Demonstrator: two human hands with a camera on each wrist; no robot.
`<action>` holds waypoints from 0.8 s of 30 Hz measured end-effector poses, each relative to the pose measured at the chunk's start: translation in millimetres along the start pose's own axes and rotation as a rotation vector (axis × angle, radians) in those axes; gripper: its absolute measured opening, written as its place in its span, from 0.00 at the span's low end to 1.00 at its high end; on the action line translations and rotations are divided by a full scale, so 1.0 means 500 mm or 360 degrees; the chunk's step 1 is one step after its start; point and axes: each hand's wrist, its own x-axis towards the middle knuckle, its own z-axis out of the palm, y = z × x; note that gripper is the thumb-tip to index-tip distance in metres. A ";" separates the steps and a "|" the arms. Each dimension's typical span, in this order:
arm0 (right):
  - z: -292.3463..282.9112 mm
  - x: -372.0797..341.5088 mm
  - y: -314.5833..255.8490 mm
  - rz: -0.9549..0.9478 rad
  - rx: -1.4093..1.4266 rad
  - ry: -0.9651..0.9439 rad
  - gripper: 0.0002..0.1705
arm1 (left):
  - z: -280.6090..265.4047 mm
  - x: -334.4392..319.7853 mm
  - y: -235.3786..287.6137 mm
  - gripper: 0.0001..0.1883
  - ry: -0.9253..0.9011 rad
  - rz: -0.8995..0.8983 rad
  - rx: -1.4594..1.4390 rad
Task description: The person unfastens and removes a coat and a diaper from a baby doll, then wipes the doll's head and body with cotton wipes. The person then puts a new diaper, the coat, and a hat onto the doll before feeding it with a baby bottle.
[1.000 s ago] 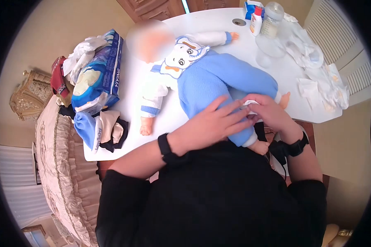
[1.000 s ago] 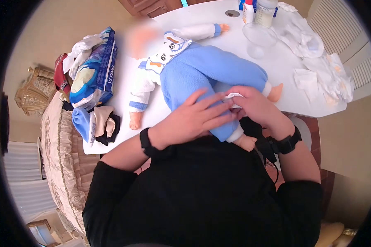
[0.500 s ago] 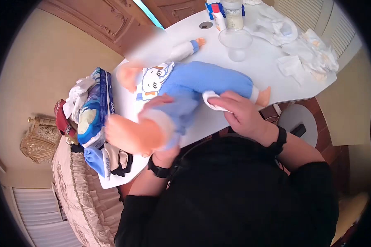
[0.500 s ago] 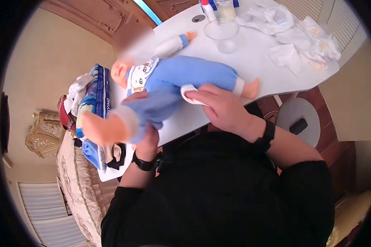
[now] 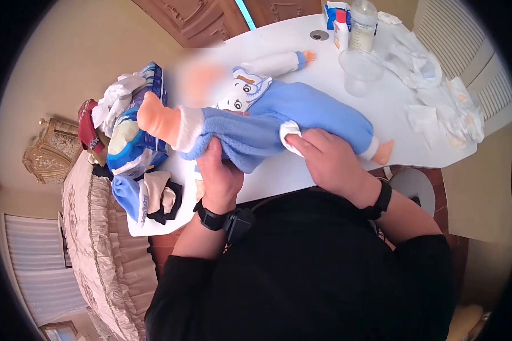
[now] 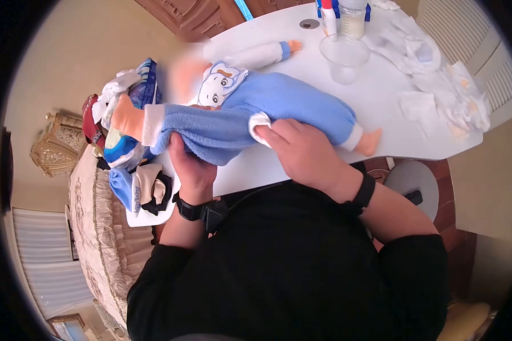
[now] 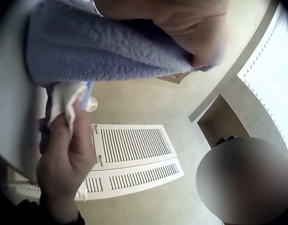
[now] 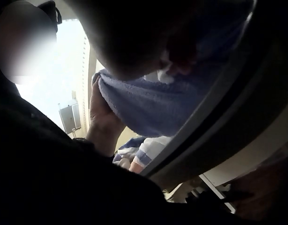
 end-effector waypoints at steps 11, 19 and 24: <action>-0.034 -0.057 0.001 0.0176 -0.0025 -0.0315 0.20 | -0.017 -0.007 0.047 0.38 -0.0284 0.0040 0.0428; -0.034 -0.121 0.035 0.0314 0.0322 -0.0053 0.25 | -0.023 -0.004 0.086 0.22 -0.0994 0.0136 0.0610; -0.039 -0.096 0.015 0.0484 0.0368 -0.0089 0.25 | -0.024 0.001 0.076 0.30 -0.1228 0.0325 0.0860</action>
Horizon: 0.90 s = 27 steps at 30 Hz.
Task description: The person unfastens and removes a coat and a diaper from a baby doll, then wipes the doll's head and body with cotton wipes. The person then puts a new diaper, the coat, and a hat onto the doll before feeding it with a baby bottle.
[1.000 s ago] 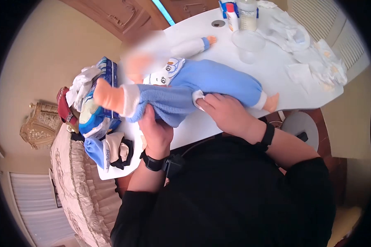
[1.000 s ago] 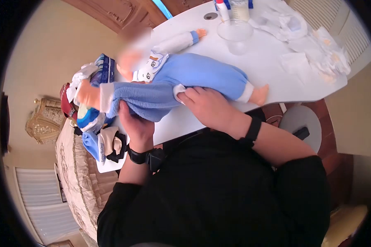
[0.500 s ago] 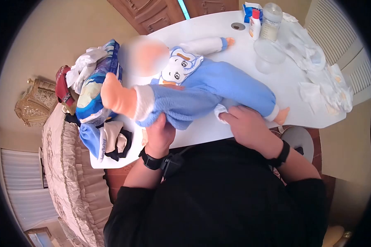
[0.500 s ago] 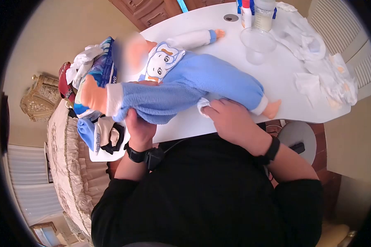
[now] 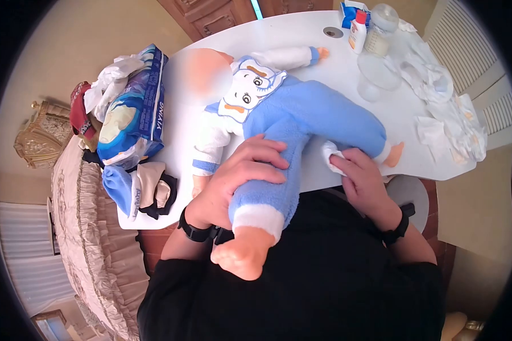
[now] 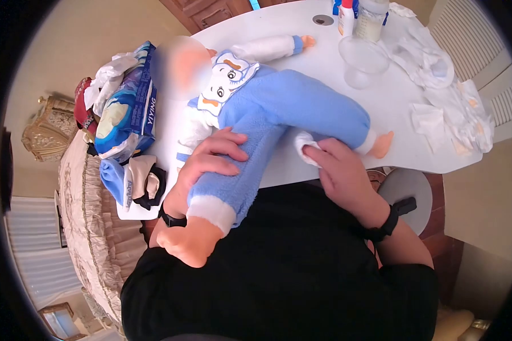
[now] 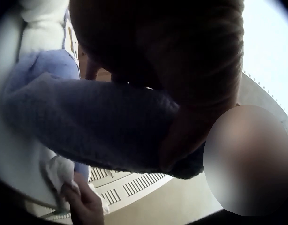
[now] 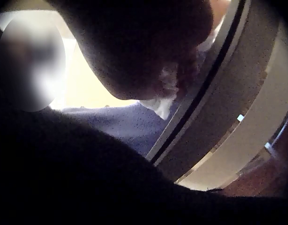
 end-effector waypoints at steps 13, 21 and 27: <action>0.052 0.024 0.006 0.0051 -0.0389 0.0208 0.22 | -0.035 -0.002 0.014 0.26 -0.0044 -0.0209 -0.0377; 0.031 -0.008 0.029 0.0133 -0.0790 0.0319 0.23 | -0.063 0.018 0.022 0.25 -0.0382 -0.0172 -0.0350; 0.003 0.020 0.023 -0.0301 -0.1145 0.0639 0.19 | -0.073 0.037 0.005 0.26 -0.0691 -0.0246 -0.0233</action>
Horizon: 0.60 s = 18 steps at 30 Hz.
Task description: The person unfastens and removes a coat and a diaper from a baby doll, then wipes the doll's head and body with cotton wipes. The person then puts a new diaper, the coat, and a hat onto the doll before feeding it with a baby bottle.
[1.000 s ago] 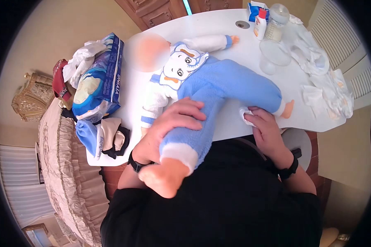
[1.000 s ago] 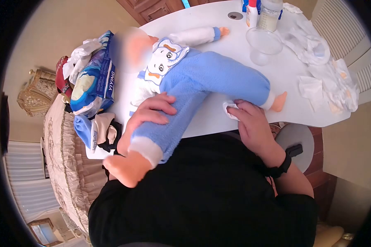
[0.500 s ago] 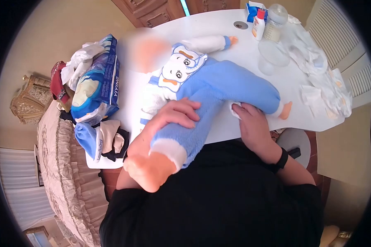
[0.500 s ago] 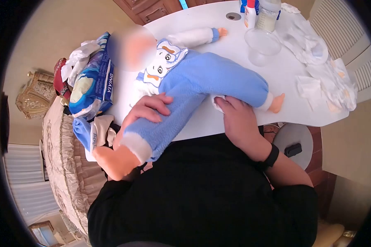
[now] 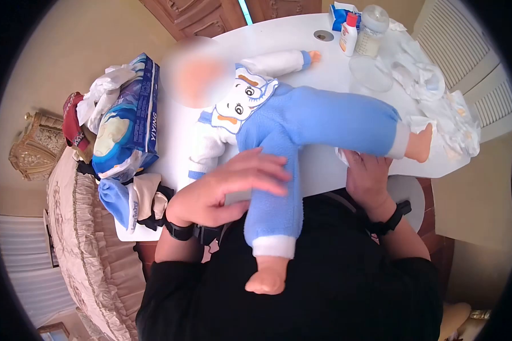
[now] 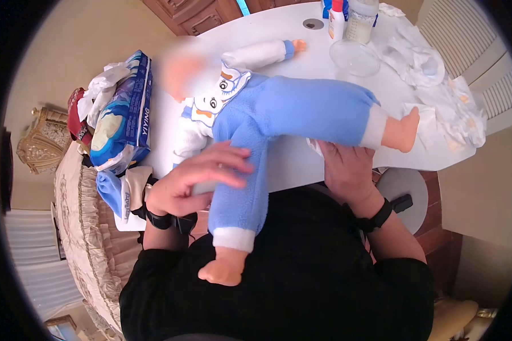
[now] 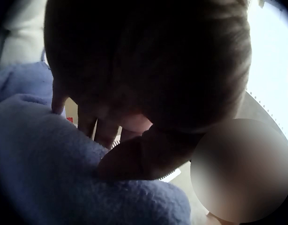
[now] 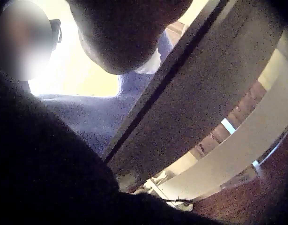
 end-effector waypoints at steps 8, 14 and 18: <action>-0.028 0.076 0.003 -0.0280 0.0073 0.0103 0.15 | 0.015 0.177 -0.009 0.35 0.0902 0.0119 0.0393; -0.016 0.098 -0.019 -0.0321 0.0206 0.0169 0.14 | -0.013 0.219 -0.068 0.40 0.0730 0.0020 0.0176; 0.024 0.082 -0.015 -0.0319 0.0541 0.0150 0.15 | -0.018 0.213 -0.091 0.34 0.1045 -0.0043 -0.0541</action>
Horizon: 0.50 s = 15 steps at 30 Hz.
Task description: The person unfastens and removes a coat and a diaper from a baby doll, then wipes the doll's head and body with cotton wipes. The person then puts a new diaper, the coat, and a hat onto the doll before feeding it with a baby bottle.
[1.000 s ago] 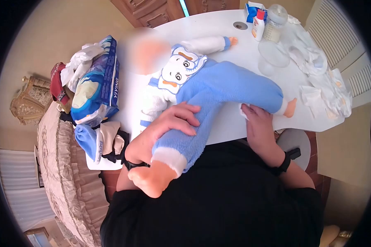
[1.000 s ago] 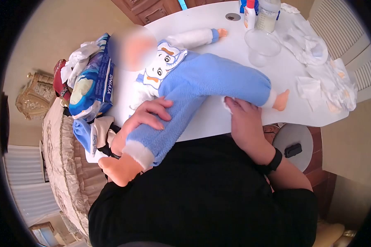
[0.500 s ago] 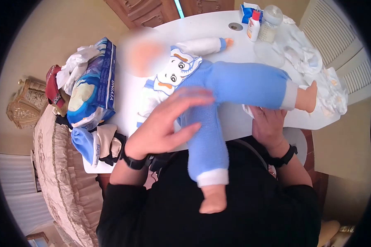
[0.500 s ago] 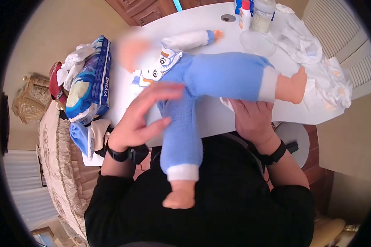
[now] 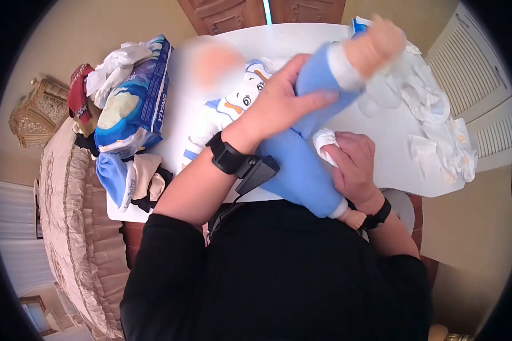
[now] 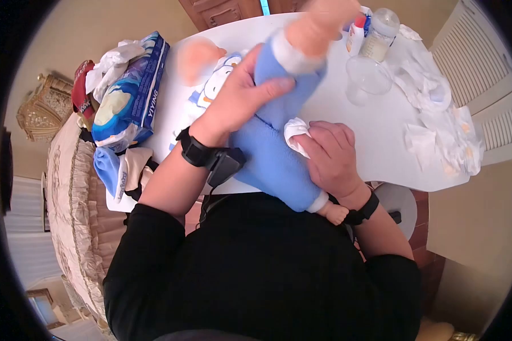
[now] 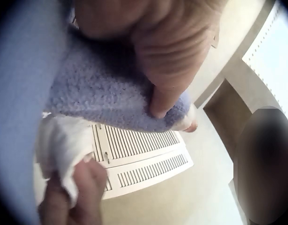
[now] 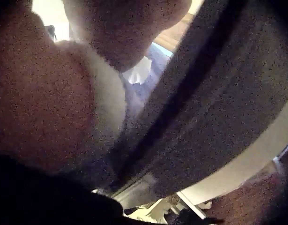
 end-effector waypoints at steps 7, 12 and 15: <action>0.016 0.022 0.024 -0.0160 0.0116 0.0099 0.15 | -0.035 -0.014 -0.004 0.27 0.0209 -0.0087 -0.0519; 0.025 0.048 0.018 -0.0231 0.0150 -0.0164 0.16 | -0.051 -0.031 -0.018 0.24 0.0516 -0.0098 -0.0763; 0.050 0.034 0.017 -0.0154 0.0301 -0.0328 0.18 | -0.060 -0.031 -0.022 0.24 0.0561 -0.0147 -0.0813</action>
